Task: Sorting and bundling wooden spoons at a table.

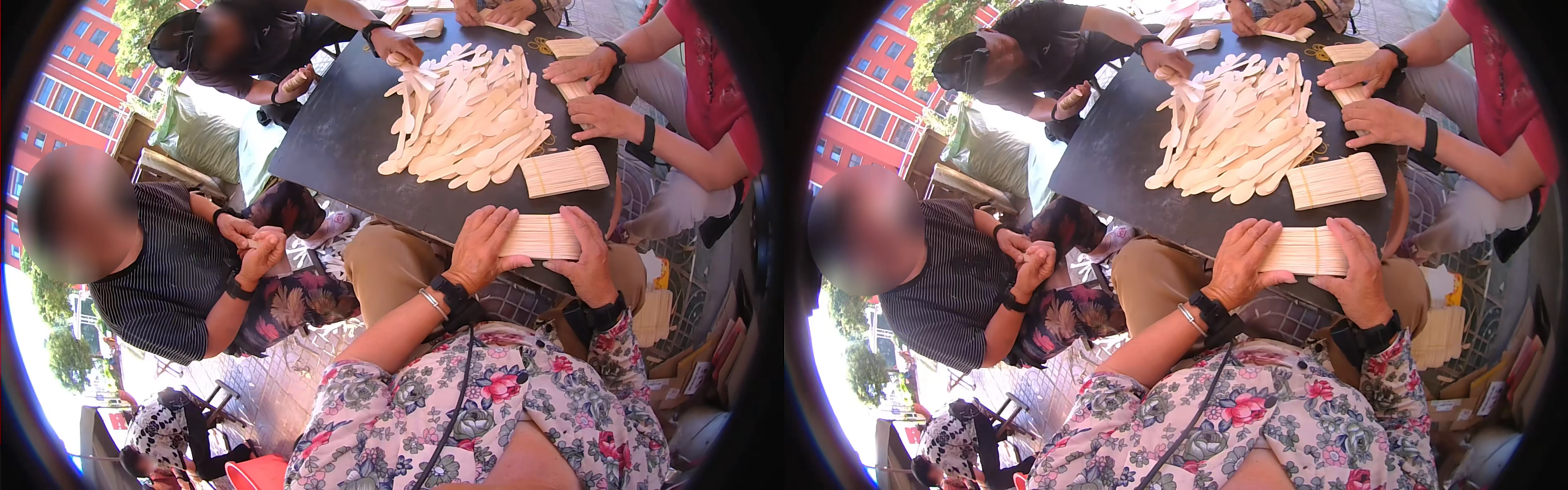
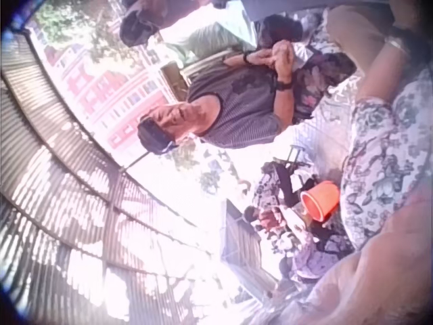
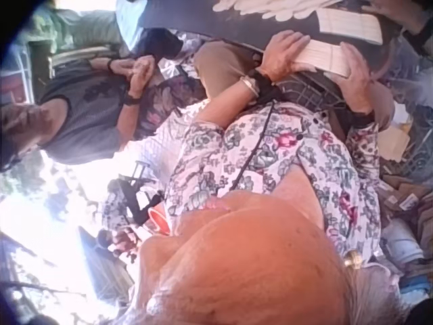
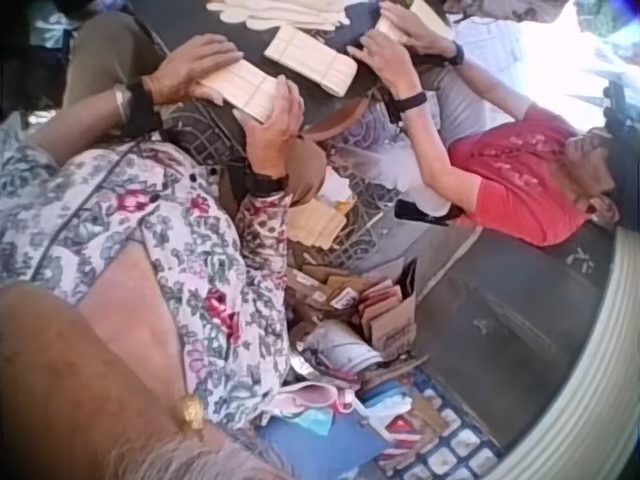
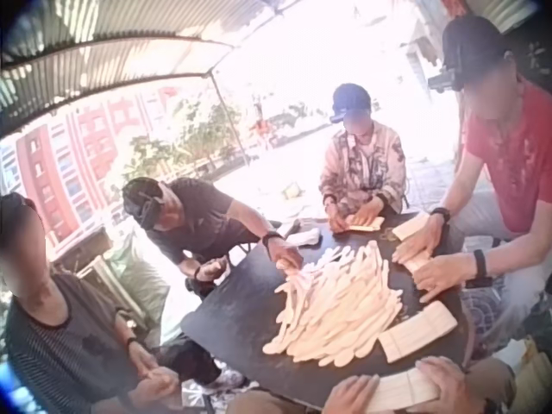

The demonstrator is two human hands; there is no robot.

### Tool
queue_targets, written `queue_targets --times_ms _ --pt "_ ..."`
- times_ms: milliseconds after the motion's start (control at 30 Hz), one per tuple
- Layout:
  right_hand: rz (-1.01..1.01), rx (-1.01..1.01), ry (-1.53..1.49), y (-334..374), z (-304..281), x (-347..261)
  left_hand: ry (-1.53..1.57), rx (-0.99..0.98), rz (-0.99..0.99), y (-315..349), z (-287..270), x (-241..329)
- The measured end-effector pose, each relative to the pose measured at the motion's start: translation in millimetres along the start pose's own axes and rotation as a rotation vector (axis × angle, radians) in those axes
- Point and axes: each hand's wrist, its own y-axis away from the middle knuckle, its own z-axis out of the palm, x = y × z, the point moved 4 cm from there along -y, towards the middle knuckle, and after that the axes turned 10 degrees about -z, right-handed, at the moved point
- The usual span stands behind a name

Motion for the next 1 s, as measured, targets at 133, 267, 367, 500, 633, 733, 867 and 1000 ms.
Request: queue_targets --times_ms 133,267,367,500,633,733,867,1000 --pt "0.047 0.017 -0.020 3.4 -1.0 3.6 0.001 -0.034 -0.012 0.6 2.9 0.6" --pt "0.069 0.005 0.023 5.4 -0.5 4.6 0.025 -0.107 -0.007 -2.5 2.2 -0.8" --pt "0.046 0.007 0.040 7.7 -2.5 5.3 0.105 -0.214 0.001 -6.0 0.7 -4.9" --pt "0.091 -0.018 0.005 10.2 -3.4 8.6 0.108 -0.289 -0.032 -6.0 -4.2 -15.4" --pt "0.062 -0.021 -0.027 10.1 -2.5 10.8 0.095 -0.342 -0.074 -7.8 -2.6 -22.5" --pt "0.030 -0.027 -0.035 6.7 0.9 12.5 0.067 -0.344 -0.062 -11.0 -2.7 -27.2" --pt "-0.007 -0.002 -0.008 9.8 3.2 17.2 0.077 -0.359 -0.028 -15.6 -2.6 -28.4" --pt "-0.043 0.036 -0.029 6.9 5.6 22.3 0.048 -0.371 -0.002 -18.8 -2.6 -30.9"
